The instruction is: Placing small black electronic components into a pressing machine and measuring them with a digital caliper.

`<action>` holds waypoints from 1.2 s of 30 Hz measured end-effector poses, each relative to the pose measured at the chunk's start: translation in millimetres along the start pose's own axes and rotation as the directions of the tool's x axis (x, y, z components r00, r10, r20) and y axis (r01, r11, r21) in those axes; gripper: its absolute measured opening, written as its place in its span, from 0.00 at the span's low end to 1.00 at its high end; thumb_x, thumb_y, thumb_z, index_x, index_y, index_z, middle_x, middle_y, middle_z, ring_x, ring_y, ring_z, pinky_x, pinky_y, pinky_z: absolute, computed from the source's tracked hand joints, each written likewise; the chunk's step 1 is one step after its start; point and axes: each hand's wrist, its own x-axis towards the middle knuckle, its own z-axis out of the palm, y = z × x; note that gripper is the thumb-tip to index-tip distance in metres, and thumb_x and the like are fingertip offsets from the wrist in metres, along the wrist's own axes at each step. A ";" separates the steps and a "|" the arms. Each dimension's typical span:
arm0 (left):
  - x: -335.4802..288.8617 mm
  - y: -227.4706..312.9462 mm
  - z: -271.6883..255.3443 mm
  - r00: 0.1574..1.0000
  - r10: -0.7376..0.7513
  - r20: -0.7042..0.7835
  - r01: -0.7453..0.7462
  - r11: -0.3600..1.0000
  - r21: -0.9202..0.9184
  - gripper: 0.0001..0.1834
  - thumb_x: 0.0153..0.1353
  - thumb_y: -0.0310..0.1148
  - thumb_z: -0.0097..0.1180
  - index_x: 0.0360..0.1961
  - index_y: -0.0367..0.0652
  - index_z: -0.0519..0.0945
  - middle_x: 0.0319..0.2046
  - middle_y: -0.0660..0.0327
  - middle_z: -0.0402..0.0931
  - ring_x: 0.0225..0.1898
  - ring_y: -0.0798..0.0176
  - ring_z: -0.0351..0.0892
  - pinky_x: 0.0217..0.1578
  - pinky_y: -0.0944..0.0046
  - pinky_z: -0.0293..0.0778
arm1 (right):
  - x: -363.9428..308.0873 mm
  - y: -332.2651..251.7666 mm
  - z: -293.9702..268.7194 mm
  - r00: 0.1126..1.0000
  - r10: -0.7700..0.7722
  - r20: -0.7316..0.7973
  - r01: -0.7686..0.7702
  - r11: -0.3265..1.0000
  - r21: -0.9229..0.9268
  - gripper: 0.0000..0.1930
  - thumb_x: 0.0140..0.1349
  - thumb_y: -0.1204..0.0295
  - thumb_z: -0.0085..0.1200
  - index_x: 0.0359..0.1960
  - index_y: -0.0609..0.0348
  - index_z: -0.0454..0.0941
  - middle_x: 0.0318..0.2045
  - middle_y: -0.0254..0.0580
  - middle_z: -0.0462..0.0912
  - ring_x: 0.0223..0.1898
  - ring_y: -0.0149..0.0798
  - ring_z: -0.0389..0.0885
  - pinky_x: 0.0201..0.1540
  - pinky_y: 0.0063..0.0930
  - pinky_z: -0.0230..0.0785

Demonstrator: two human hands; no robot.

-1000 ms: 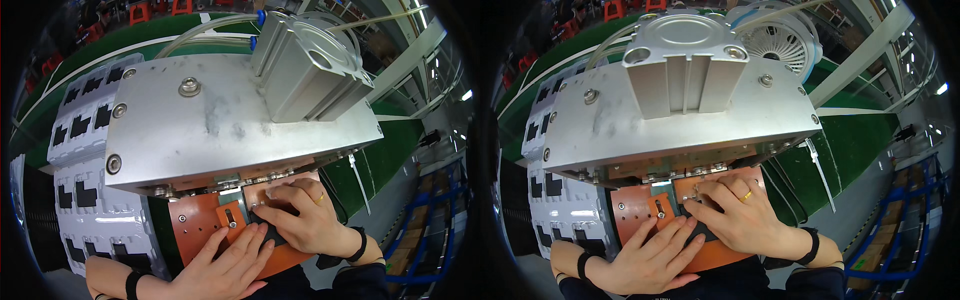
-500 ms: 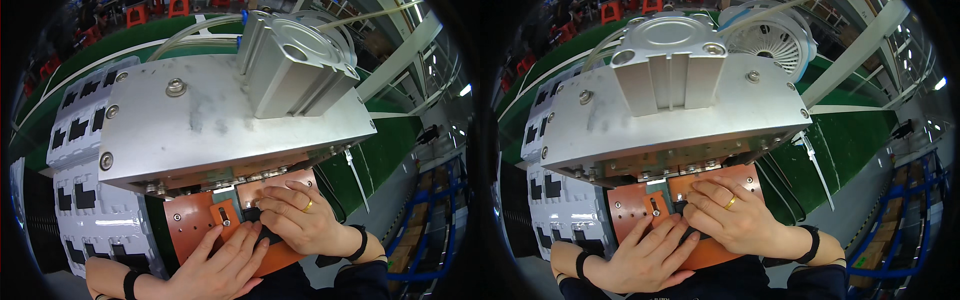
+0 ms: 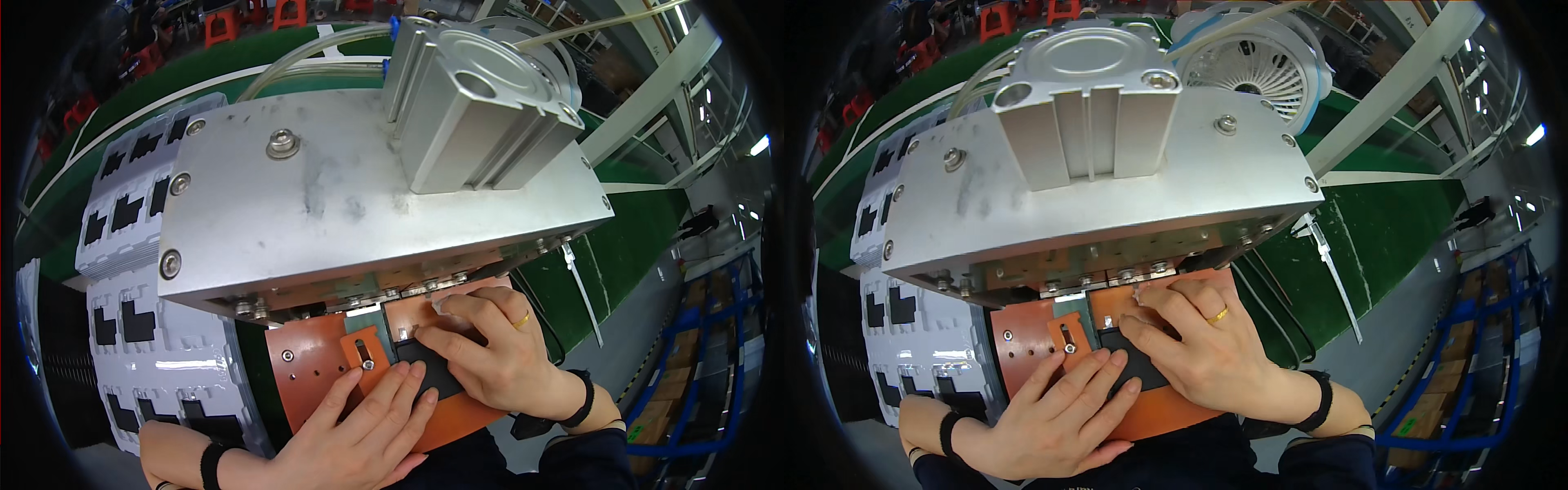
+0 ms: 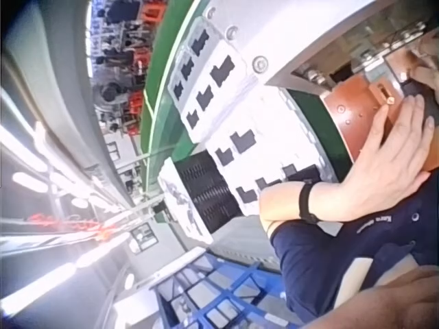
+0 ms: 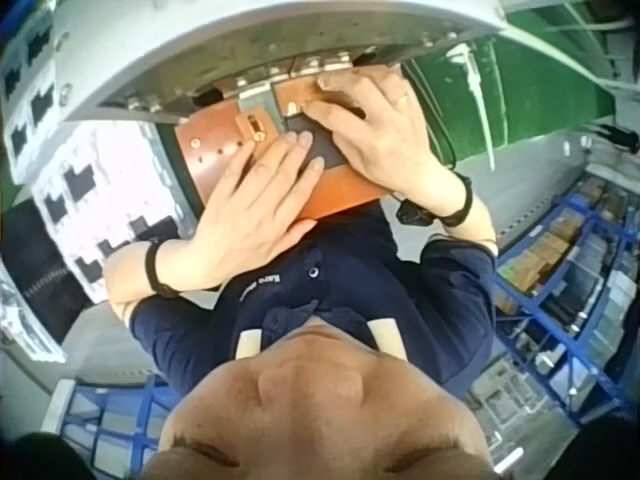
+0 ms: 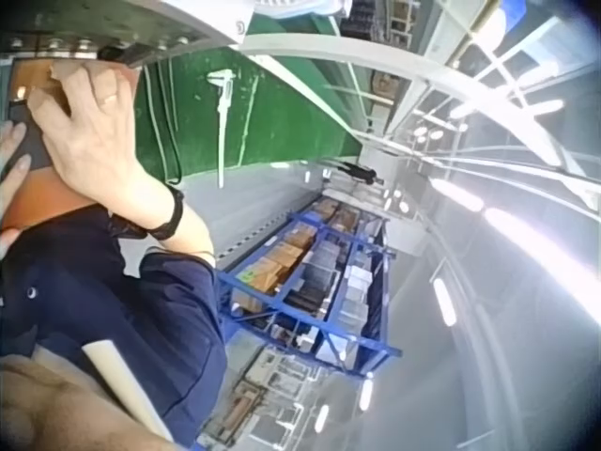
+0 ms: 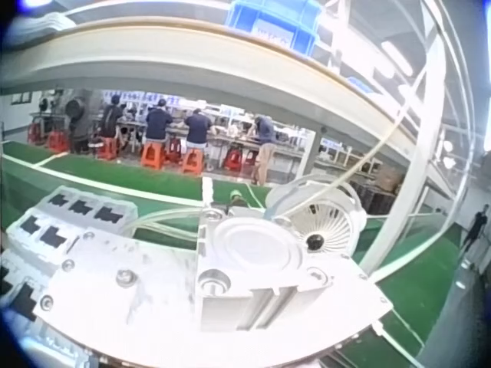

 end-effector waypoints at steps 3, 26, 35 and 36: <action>0.2 0.3 -1.2 0.999 -0.021 -0.028 0.019 0.997 -0.073 0.32 0.60 0.54 0.51 0.58 0.42 0.73 0.60 0.49 0.69 0.61 0.52 0.68 0.63 0.46 0.55 | 5.2 -1.0 -0.4 0.998 0.060 0.036 -0.061 0.998 0.020 0.18 0.43 0.78 0.61 0.40 0.51 0.84 0.43 0.37 0.74 0.43 0.42 0.71 0.42 0.31 0.66; 1.3 -0.1 -1.1 0.998 -0.031 -0.058 0.027 0.998 -0.065 0.32 0.58 0.55 0.54 0.56 0.43 0.75 0.58 0.50 0.71 0.59 0.53 0.70 0.60 0.45 0.60 | -2.5 2.1 3.5 0.997 -0.039 -0.062 0.036 0.999 -0.039 0.11 0.48 0.73 0.60 0.36 0.48 0.83 0.43 0.36 0.74 0.40 0.40 0.69 0.40 0.32 0.66; 1.0 0.1 -2.8 0.998 -0.028 -0.055 0.024 0.998 -0.066 0.32 0.58 0.55 0.54 0.57 0.44 0.75 0.58 0.50 0.71 0.60 0.52 0.69 0.60 0.45 0.59 | -1.1 -1.7 -2.0 1.000 -0.001 -0.005 0.000 0.989 -0.146 0.15 0.52 0.68 0.52 0.42 0.54 0.80 0.47 0.39 0.75 0.43 0.38 0.72 0.44 0.32 0.67; 0.7 -0.3 -3.9 0.998 -0.029 -0.056 0.026 0.998 -0.061 0.32 0.58 0.55 0.54 0.57 0.44 0.75 0.58 0.50 0.71 0.60 0.52 0.69 0.60 0.45 0.59 | -4.6 -2.8 -3.5 0.999 0.020 -0.025 -0.023 0.988 -0.154 0.16 0.50 0.69 0.54 0.42 0.55 0.81 0.46 0.39 0.76 0.41 0.38 0.73 0.43 0.32 0.68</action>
